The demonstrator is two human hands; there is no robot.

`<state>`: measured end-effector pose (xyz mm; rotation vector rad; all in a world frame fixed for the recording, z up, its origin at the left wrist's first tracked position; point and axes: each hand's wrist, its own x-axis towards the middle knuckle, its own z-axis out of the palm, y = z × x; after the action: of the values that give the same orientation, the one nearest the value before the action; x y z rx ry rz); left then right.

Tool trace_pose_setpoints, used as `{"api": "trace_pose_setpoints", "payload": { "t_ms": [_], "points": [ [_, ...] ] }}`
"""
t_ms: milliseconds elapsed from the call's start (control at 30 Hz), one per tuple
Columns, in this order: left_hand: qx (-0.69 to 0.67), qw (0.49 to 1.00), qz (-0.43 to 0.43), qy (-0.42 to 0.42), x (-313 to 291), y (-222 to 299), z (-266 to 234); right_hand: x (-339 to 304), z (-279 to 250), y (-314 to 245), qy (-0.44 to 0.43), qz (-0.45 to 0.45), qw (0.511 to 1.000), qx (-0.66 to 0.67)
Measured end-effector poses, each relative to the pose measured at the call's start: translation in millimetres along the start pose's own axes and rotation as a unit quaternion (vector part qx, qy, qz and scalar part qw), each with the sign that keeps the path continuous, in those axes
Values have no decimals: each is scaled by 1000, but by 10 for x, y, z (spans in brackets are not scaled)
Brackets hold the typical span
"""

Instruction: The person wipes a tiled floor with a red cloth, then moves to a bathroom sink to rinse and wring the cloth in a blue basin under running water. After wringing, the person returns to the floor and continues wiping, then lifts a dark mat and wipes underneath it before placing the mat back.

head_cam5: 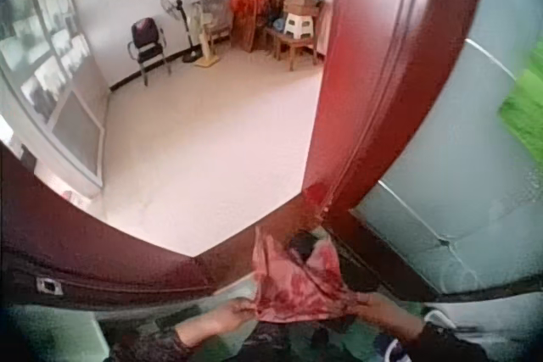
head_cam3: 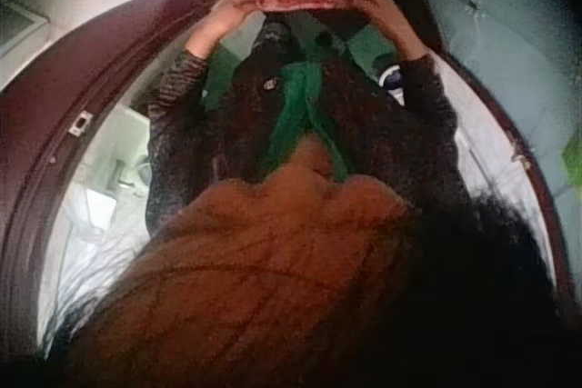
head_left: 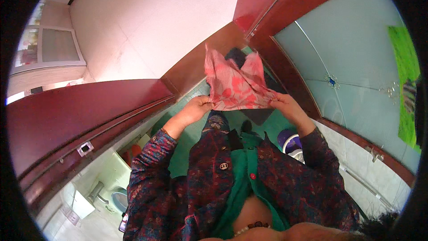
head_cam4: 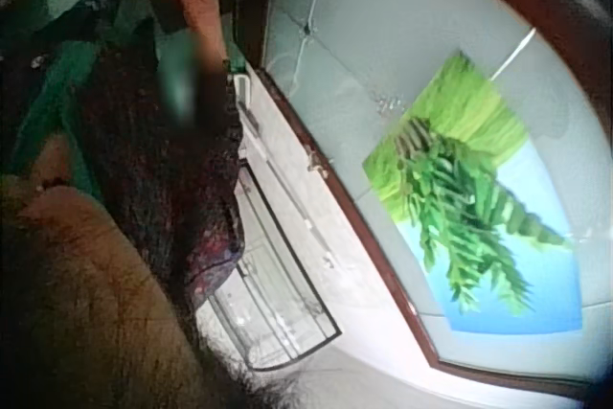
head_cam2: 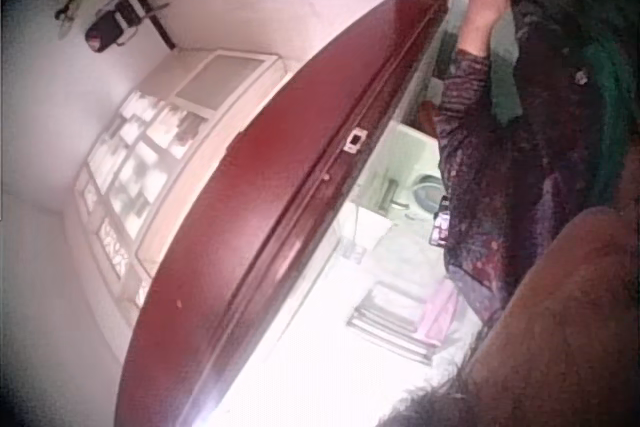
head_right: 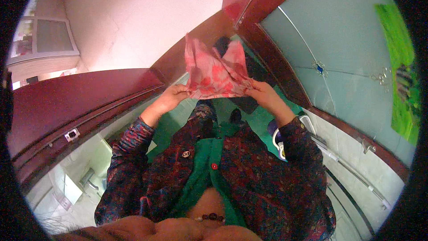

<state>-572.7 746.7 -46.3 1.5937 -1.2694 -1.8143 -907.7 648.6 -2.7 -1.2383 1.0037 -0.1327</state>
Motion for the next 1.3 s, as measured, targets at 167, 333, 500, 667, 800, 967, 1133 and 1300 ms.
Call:
{"api": "trace_pose_setpoints", "payload": {
  "t_ms": [167, 333, 500, 667, 800, 967, 1133, 1300],
  "points": [
    [89, 995, -21, -41, -175, 35, -727, 229, 490, -15, -27, 40, 994, 100],
    [161, 987, 14, -22, -369, 121, -1202, 580, 886, -194, -122, 78, 986, 84],
    [211, 977, 22, 13, -489, 97, -1412, 860, 1176, -146, -151, 50, 980, 121],
    [267, 962, -58, -16, -528, 114, -1518, 936, 1212, -116, -117, 78, 987, 80],
    [234, 972, -10, -12, -486, 133, -1524, 911, 1168, -117, -82, 113, 989, 57],
    [219, 975, -27, -40, -419, 163, -1539, 810, 1215, -88, -53, 83, 983, 153],
    [248, 966, -52, -53, -384, 145, -1609, 832, 1303, -95, -86, 71, 984, 138],
    [278, 960, -27, -5, -414, 86, -1637, 1049, 1407, -107, -97, 44, 990, 91]
  ]
}}
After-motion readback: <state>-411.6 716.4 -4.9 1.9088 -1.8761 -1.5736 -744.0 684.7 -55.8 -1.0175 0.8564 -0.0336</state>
